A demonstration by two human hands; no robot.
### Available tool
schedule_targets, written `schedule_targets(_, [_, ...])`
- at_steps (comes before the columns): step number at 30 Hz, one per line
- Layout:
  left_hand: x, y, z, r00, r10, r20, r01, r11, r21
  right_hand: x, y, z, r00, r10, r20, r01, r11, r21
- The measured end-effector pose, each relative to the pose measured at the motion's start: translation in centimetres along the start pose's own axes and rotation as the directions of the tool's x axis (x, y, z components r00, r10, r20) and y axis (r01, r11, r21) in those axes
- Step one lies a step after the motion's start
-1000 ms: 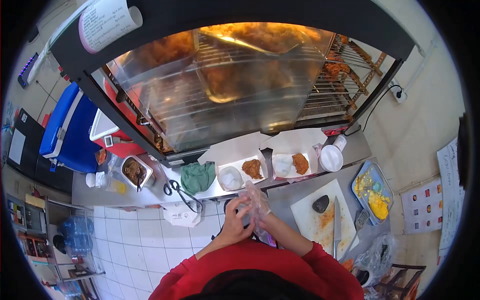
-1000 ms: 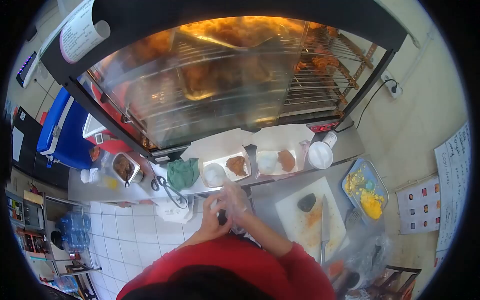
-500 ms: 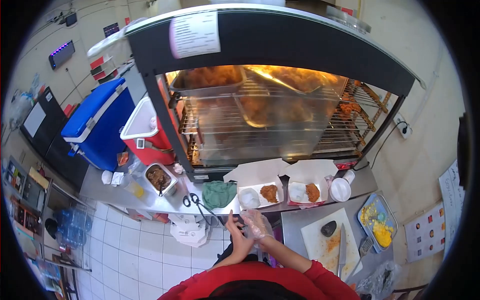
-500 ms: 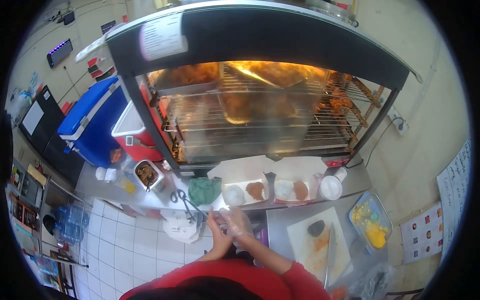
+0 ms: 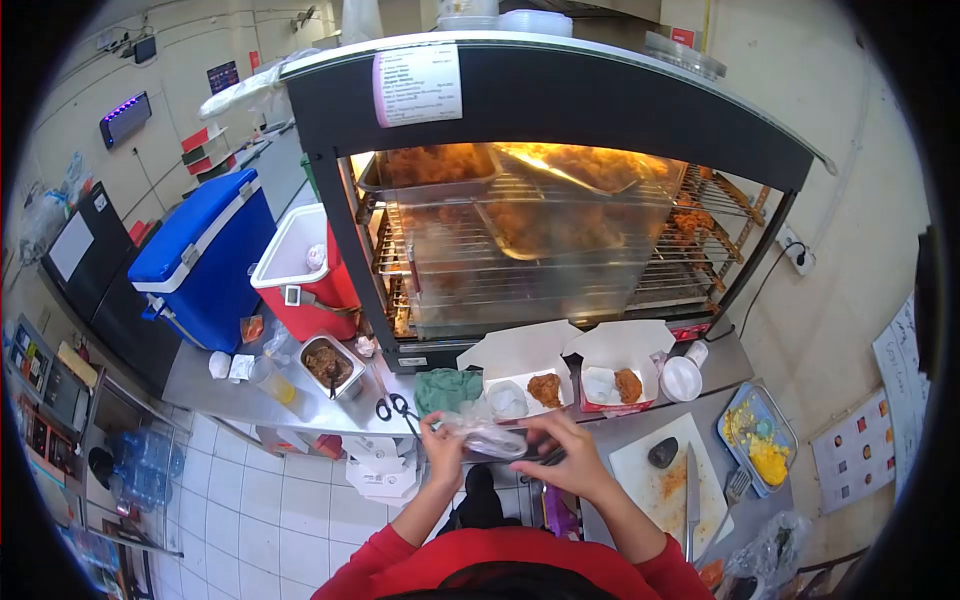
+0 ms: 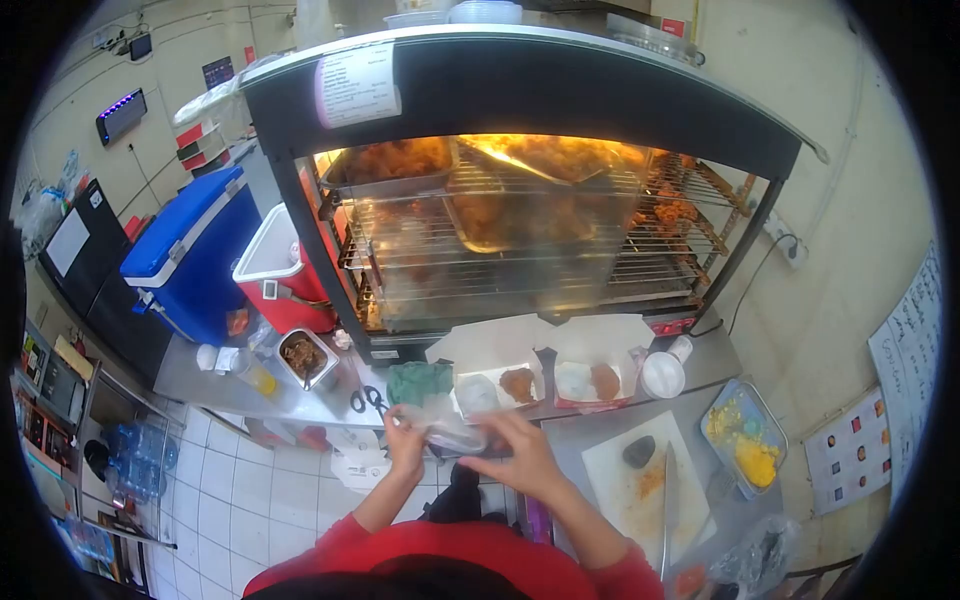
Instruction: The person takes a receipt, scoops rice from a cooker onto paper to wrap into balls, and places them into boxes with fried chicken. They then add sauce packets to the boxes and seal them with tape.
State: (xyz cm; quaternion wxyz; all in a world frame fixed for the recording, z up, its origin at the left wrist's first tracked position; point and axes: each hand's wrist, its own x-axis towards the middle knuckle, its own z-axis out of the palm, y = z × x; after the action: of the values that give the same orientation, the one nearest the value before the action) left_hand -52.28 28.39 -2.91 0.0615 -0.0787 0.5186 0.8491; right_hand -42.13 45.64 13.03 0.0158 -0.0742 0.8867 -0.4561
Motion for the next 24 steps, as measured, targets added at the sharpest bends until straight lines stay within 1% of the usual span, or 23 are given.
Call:
schedule_targets(1, [-1.1, 0.7, 1.6, 0.999, -0.039, 0.03, 0.04, 0.999, -0.036, 0.0, -0.5, 0.4, 0.954, -0.159, -0.253, 0.117, 0.978, -0.174])
schedule_targets(2, [-2.3, 1.3, 3.8, 0.995, -0.076, 0.064, 0.08, 0.994, -0.07, 0.3, -0.5, 0.6, 0.92, -0.322, -0.222, 0.221, 0.896, -0.385])
schedule_targets(3, [-3.2, 1.5, 5.6, 0.988, -0.112, 0.105, 0.123, 0.988, -0.098, 0.1, 0.7, 0.7, 0.938, -0.308, -0.159, 0.202, 0.858, -0.472])
schedule_targets(5, [-4.1, 0.0, 7.6, 0.979, -0.01, 0.204, 0.018, 0.999, -0.041, -1.5, 4.1, 1.1, 0.971, -0.234, -0.058, 0.148, 0.768, -0.623])
schedule_targets(6, [-4.8, -0.8, 8.1, 0.963, 0.024, 0.267, -0.021, 1.0, -0.012, -2.3, 4.4, 0.1, 0.967, -0.223, -0.119, 0.104, 0.781, -0.616])
schedule_targets(8, [-5.8, -1.0, 8.8, 0.931, -0.058, 0.36, -0.015, 0.98, 0.198, -4.5, 6.7, -2.4, 0.944, -0.228, -0.238, 0.006, 0.735, -0.678])
schedule_targets(9, [-6.4, -1.4, 9.3, 0.898, -0.118, 0.423, -0.015, 0.954, 0.299, -6.0, 6.2, -4.4, 0.963, -0.114, -0.244, -0.1, 0.689, -0.718])
schedule_targets(10, [-6.5, -2.9, 9.1, 0.878, -0.106, 0.467, -0.104, 0.91, 0.402, -7.8, 6.3, -6.3, 0.962, -0.025, -0.273, -0.183, 0.683, -0.707])
schedule_targets(11, [-6.4, -4.8, 8.5, 0.816, -0.076, 0.573, -0.187, 0.904, 0.385, -9.6, 6.4, -7.9, 0.947, 0.079, -0.311, -0.281, 0.673, -0.684])
schedule_targets(12, [-7.3, -4.2, 8.7, 0.761, -0.157, 0.629, -0.129, 0.914, 0.385, -11.6, 6.9, -9.3, 0.92, 0.209, -0.333, -0.381, 0.683, -0.624])
schedule_targets(13, [-7.5, -5.5, 7.9, 0.711, -0.116, 0.693, -0.161, 0.933, 0.322, -13.4, 7.5, -10.1, 0.894, 0.278, -0.35, -0.437, 0.712, -0.55])
schedule_targets(14, [-7.0, -7.4, 6.6, 0.676, -0.149, 0.721, -0.086, 0.957, 0.279, -15.2, 8.1, -10.9, 0.87, 0.332, -0.366, -0.481, 0.737, -0.475])
schedule_targets(15, [-7.4, -7.6, 6.1, 0.652, -0.125, 0.747, -0.216, 0.915, 0.341, -17.3, 8.8, -11.8, 0.849, 0.375, -0.371, -0.51, 0.764, -0.394])
schedule_targets(16, [-7.3, -7.1, 5.6, 0.6, -0.204, 0.773, -0.309, 0.833, 0.459, -19.9, 10.2, -12.5, 0.871, 0.295, -0.393, -0.452, 0.794, -0.407])
schedule_targets(18, [-3.6, -12.2, 1.0, 0.41, -0.26, 0.874, -0.42, 0.798, 0.433, -25.9, 13.1, -13.8, 0.91, 0.115, -0.398, -0.304, 0.838, -0.454])
schedule_targets(19, [-3.0, -12.2, -0.1, 0.426, -0.4, 0.811, -0.349, 0.754, 0.556, -29.1, 13.9, -15.2, 0.817, 0.268, -0.511, -0.441, 0.861, -0.253])
schedule_targets(20, [-2.6, -12.3, -0.9, 0.44, -0.528, 0.726, -0.281, 0.687, 0.67, -32.3, 14.3, -17.1, 0.699, 0.418, -0.58, -0.535, 0.844, -0.036])
schedule_targets(21, [-1.3, -13.4, -2.7, 0.445, -0.562, 0.698, -0.277, 0.655, 0.703, -34.1, 10.8, -18.7, 0.355, 0.639, -0.683, -0.647, 0.695, 0.315])
schedule_targets(22, [0.1, -14.4, -4.5, 0.448, -0.594, 0.668, -0.273, 0.62, 0.735, -39.2, 14.8, -19.8, 0.206, 0.52, -0.829, -0.771, 0.608, 0.189])
schedule_targets(23, [1.1, -15.0, -5.9, 0.479, -0.63, 0.611, -0.261, 0.563, 0.785, -43.2, 16.8, -20.3, 0.094, 0.265, -0.96, -0.899, 0.438, 0.033])
schedule_targets(24, [2.1, -15.8, -6.9, 0.498, -0.667, 0.554, -0.263, 0.493, 0.83, -46.7, 18.5, -20.3, -0.063, 0.156, -0.986, -0.967, 0.234, 0.099])
